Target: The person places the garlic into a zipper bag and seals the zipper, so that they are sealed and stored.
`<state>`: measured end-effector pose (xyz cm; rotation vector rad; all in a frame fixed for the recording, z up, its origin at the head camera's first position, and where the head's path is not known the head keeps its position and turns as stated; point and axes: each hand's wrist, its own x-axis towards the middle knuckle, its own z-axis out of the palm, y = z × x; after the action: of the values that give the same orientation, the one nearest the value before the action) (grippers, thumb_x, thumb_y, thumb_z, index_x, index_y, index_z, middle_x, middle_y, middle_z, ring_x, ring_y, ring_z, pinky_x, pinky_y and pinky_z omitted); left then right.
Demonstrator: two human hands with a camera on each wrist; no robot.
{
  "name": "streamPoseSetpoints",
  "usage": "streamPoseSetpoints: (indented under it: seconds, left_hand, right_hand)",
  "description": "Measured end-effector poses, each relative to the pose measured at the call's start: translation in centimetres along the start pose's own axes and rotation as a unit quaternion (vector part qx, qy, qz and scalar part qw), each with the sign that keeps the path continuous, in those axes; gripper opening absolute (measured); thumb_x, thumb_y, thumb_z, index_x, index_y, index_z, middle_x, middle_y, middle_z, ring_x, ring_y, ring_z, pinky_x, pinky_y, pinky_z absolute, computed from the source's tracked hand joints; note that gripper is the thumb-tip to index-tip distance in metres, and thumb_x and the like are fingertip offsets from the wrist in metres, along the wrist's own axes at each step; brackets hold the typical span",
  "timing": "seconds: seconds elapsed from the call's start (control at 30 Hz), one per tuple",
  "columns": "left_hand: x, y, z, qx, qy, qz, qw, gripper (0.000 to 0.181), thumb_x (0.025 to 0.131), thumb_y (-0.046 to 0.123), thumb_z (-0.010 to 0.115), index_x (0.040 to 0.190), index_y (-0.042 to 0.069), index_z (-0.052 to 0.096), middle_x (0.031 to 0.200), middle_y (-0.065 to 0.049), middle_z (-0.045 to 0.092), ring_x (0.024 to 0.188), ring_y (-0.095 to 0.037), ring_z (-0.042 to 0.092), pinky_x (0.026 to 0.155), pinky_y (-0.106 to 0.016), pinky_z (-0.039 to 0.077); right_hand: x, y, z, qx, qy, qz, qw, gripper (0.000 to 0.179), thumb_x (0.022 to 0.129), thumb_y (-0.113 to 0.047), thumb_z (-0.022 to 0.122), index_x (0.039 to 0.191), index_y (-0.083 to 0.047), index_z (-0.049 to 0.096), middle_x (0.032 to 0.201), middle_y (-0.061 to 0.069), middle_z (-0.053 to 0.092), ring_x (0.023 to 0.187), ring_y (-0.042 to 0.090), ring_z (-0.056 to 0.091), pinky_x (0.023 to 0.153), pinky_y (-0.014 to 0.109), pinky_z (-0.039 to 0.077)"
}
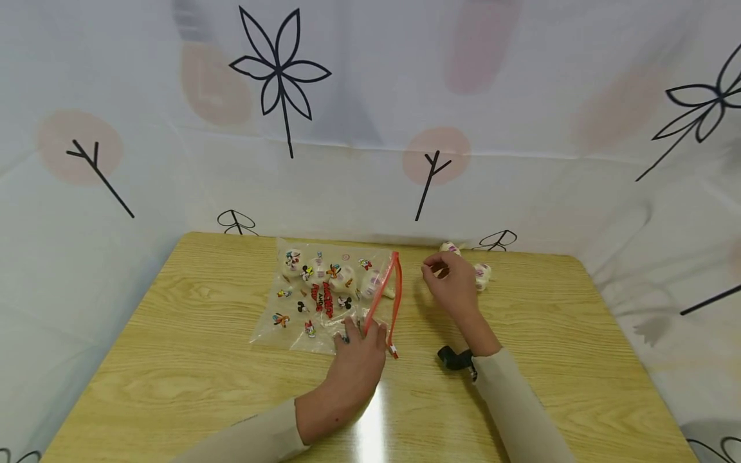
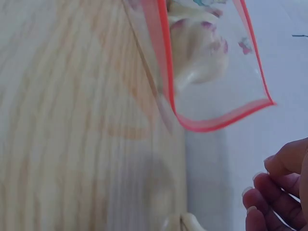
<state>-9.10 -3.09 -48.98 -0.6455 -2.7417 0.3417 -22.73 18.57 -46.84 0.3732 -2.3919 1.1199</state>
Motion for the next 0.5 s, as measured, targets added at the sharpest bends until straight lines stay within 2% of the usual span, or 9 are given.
streamPoseSetpoints:
  seconds: [0.33,0.5]
  left_hand:
    - [0.0,0.1,0.0,-0.002,0.012,-0.009,0.9999,0.039,0.101,0.023,0.07,0.139,0.016,0.07,0.126,-0.009,0.062,0.117,-0.047,0.068,0.081,-0.051,0.063]
    - [0.2,0.1,0.1,0.001,0.013,-0.012,0.9998,0.039,0.1,0.024,0.071,0.138,0.017,0.071,0.126,-0.008,0.062,0.117,-0.046,0.068,0.081,-0.05,0.062]
  right_hand:
    - [0.8,0.7,-2.4,-0.037,-0.003,-0.006,0.9993,0.017,0.093,-0.002,0.077,0.109,0.004,0.073,0.104,0.022,0.074,0.092,0.04,0.071,0.08,0.057,0.058]
    - [1.0,1.2,-3.1,-0.053,0.005,0.007,0.9986,0.021,0.094,-0.001,0.076,0.113,0.008,0.072,0.108,0.025,0.071,0.097,0.044,0.068,0.082,0.059,0.056]
